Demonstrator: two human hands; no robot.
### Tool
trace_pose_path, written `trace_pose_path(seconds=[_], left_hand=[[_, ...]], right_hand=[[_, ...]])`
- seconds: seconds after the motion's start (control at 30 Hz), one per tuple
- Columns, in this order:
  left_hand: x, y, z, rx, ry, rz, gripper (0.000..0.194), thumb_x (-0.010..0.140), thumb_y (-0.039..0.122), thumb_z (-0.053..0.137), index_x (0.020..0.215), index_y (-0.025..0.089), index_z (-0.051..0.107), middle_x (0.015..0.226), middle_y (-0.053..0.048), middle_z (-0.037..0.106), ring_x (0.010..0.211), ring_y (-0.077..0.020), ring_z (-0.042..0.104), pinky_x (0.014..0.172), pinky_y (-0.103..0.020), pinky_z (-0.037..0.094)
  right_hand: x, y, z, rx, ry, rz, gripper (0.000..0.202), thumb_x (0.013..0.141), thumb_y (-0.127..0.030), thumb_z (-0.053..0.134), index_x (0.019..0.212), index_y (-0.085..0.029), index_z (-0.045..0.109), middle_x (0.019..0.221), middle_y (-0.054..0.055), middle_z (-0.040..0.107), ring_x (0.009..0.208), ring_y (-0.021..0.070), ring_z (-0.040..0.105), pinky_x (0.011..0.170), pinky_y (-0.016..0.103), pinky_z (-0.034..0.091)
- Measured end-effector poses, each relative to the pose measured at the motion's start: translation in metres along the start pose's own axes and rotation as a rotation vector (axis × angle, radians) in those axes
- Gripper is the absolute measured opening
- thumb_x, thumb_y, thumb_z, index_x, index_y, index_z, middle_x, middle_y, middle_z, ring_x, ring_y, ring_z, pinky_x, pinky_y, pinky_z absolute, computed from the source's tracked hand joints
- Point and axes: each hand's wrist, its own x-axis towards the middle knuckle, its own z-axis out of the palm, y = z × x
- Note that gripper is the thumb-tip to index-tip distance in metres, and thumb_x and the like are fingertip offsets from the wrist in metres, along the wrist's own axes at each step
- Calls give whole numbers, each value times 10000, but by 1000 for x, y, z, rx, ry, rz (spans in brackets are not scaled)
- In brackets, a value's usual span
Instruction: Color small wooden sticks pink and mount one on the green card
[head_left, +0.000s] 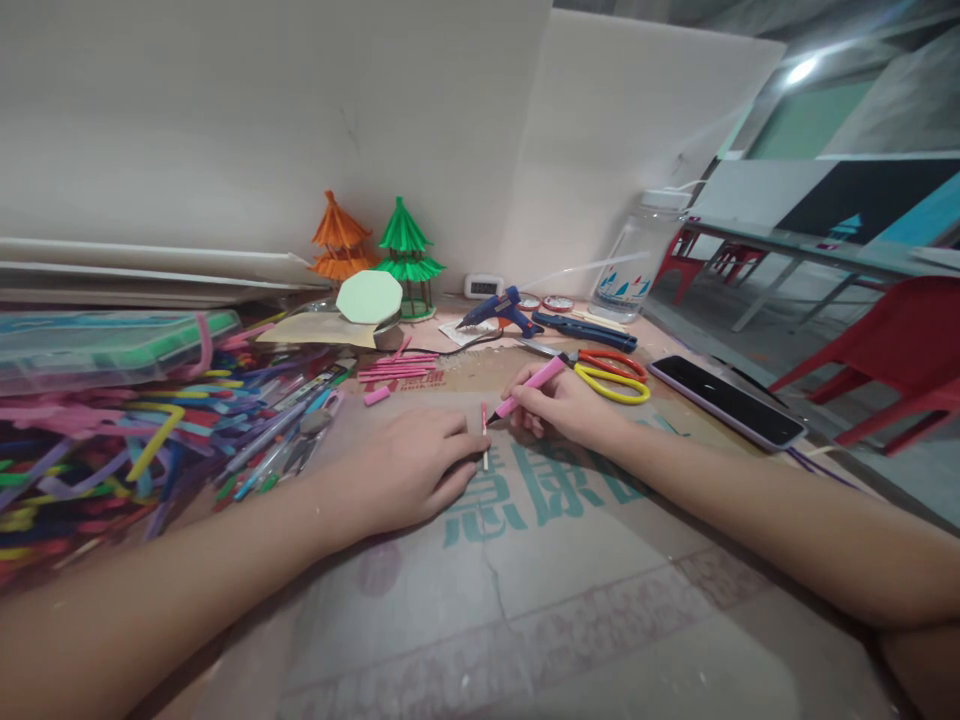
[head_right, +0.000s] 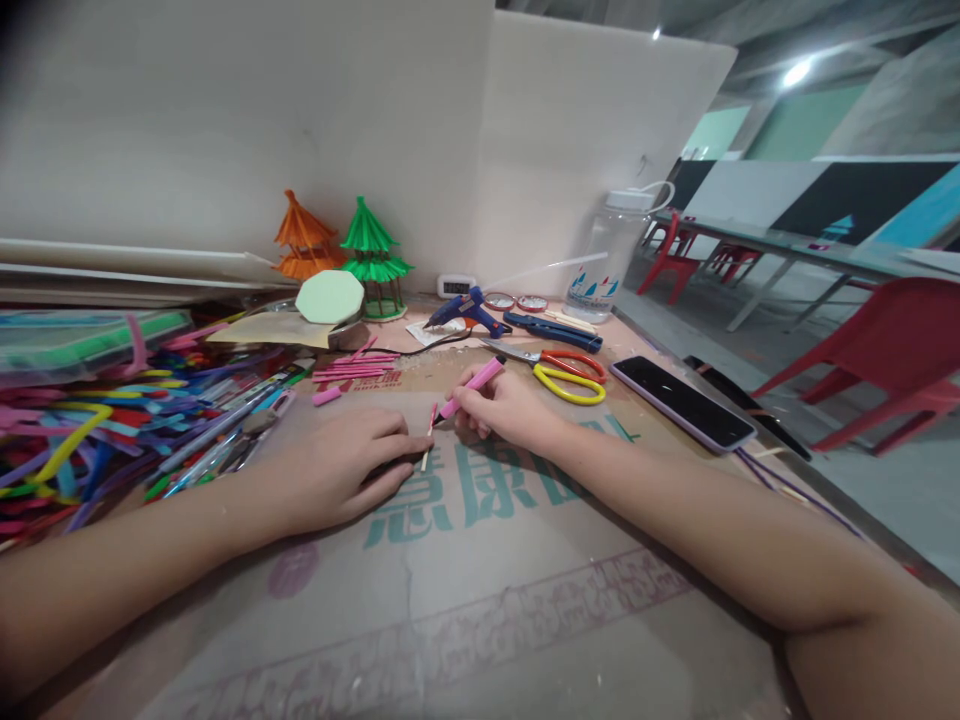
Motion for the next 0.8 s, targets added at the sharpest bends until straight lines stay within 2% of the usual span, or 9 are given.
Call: trace_pose_path(seconds=[0.23, 0.8], left_hand=[[0, -1, 0, -5, 2, 4, 300, 1027, 289, 444, 1192, 204, 679, 1011, -76, 674, 892, -227, 631, 789, -361, 487], [0, 0, -1, -11, -5, -8, 305, 1024, 289, 444, 1199, 210, 681, 1010, -73, 675, 892, -225, 633, 784, -356, 484]], right_hand=[[5, 5, 1, -3, 88, -30, 208, 923, -372, 608, 846, -182, 570, 632, -8, 635, 467, 87, 517, 417, 192, 435], [4, 8, -2, 31, 63, -22, 243, 956, -414, 592, 885, -182, 591, 664, -15, 619, 508, 87, 532, 426, 179, 451]])
